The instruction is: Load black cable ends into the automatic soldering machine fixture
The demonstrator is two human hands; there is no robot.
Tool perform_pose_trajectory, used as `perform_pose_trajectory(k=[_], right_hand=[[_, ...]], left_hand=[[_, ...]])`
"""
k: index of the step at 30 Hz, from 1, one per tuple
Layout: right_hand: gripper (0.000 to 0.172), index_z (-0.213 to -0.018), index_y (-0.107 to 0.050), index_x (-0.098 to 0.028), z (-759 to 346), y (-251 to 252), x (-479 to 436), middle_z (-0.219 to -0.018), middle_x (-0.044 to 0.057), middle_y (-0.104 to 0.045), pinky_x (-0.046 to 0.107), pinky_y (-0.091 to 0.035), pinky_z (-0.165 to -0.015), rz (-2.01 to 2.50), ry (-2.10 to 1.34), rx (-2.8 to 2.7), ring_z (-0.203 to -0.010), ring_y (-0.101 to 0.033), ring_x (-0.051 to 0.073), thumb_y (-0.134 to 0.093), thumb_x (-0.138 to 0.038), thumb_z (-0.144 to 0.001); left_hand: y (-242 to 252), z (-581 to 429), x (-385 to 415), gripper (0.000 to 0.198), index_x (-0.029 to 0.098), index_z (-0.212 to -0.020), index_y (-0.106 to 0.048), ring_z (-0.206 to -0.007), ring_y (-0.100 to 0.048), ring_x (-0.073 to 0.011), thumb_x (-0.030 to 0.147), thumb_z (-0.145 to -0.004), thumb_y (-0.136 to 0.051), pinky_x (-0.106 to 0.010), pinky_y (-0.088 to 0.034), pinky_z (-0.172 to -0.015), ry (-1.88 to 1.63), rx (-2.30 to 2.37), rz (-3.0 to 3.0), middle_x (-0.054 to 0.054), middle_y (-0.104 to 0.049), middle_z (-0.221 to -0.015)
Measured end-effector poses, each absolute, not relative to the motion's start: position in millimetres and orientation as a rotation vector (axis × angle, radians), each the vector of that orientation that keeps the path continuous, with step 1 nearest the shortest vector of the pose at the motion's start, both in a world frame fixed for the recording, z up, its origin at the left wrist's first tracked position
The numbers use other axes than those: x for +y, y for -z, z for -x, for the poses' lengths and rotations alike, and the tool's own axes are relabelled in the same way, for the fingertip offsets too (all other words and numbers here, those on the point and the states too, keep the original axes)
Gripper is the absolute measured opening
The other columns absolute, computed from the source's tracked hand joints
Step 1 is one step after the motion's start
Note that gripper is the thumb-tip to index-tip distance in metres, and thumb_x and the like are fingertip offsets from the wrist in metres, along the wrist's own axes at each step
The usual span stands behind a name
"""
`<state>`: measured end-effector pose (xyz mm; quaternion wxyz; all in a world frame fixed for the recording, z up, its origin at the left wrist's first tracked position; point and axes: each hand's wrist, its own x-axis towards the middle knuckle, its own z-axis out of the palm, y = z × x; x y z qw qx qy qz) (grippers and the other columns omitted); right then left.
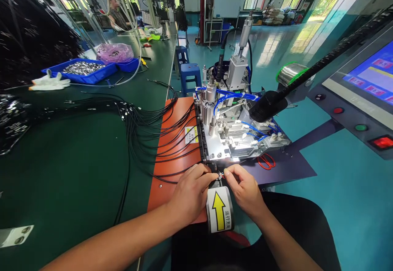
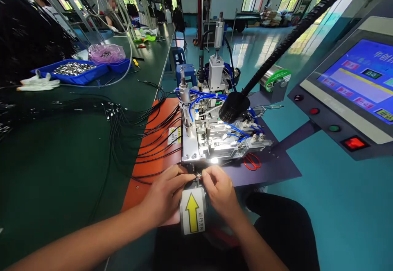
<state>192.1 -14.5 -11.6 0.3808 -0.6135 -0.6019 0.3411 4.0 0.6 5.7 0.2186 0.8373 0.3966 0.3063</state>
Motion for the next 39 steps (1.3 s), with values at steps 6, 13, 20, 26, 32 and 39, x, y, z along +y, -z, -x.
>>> perform_pose_trajectory(k=[6,13,20,26,32,39], right_hand=[[0.028,-0.075,-0.056,-0.021,-191.5,12.3,-14.6,-0.071,-0.001,-0.056,0.025,-0.042,-0.061,1.561,-0.873,-1.535,-0.065,-0.054,0.015,-0.047,-0.037,-0.097],[0.028,-0.076,-0.056,-0.022,-191.6,14.1,-14.7,-0.073,-0.002,-0.055,0.025,-0.041,-0.063,1.575,-0.902,-1.521,-0.067,-0.053,0.015,-0.047,-0.038,-0.097],[0.027,-0.076,-0.056,-0.021,-191.8,16.7,-14.6,-0.073,-0.002,-0.055,0.025,-0.040,-0.064,1.574,-0.898,-1.520,-0.068,-0.052,0.015,-0.048,-0.036,-0.097],[0.027,-0.076,-0.056,-0.021,-192.5,15.0,-15.3,-0.073,-0.002,-0.055,0.025,-0.039,-0.064,1.570,-0.906,-1.513,-0.068,-0.052,0.014,-0.048,-0.036,-0.097],[0.026,-0.077,-0.057,-0.021,-193.4,17.0,-15.2,-0.074,-0.002,-0.055,0.025,-0.040,-0.065,1.550,-0.909,-1.518,-0.069,-0.052,0.015,-0.049,-0.036,-0.097],[0.026,-0.077,-0.056,-0.022,-193.3,17.0,-14.9,-0.074,-0.002,-0.055,0.024,-0.039,-0.064,1.544,-0.914,-1.521,-0.069,-0.053,0.014,-0.049,-0.036,-0.097]], left_hand=[[-7.1,-4.2,0.1,0.027,0.022,-0.105,-0.067,-0.083,-0.054,-0.0172,0.011,-0.089,-0.049,-0.028,-0.047,-0.071,-0.825,1.113,-2.335,-0.005,-0.058,-0.090],[-6.5,-4.6,-0.4,0.027,0.022,-0.104,-0.067,-0.085,-0.055,-0.0178,0.009,-0.089,-0.048,-0.030,-0.047,-0.074,-0.818,1.133,-2.331,-0.005,-0.059,-0.091],[-4.8,-5.2,0.2,0.029,0.023,-0.105,-0.067,-0.086,-0.055,-0.0182,0.007,-0.088,-0.050,-0.030,-0.047,-0.074,-0.809,1.146,-2.330,-0.004,-0.059,-0.092],[-4.4,-4.8,0.1,0.029,0.022,-0.105,-0.067,-0.085,-0.055,-0.0181,0.006,-0.087,-0.051,-0.029,-0.046,-0.073,-0.808,1.155,-2.320,-0.004,-0.059,-0.091],[-3.1,-4.9,0.3,0.029,0.023,-0.104,-0.067,-0.084,-0.055,-0.0169,0.005,-0.088,-0.050,-0.028,-0.045,-0.073,-0.813,1.149,-2.312,-0.003,-0.059,-0.091],[-5.0,-5.1,0.4,0.029,0.022,-0.103,-0.068,-0.085,-0.055,-0.0170,0.004,-0.086,-0.052,-0.029,-0.046,-0.074,-0.800,1.166,-2.316,-0.003,-0.060,-0.091]])
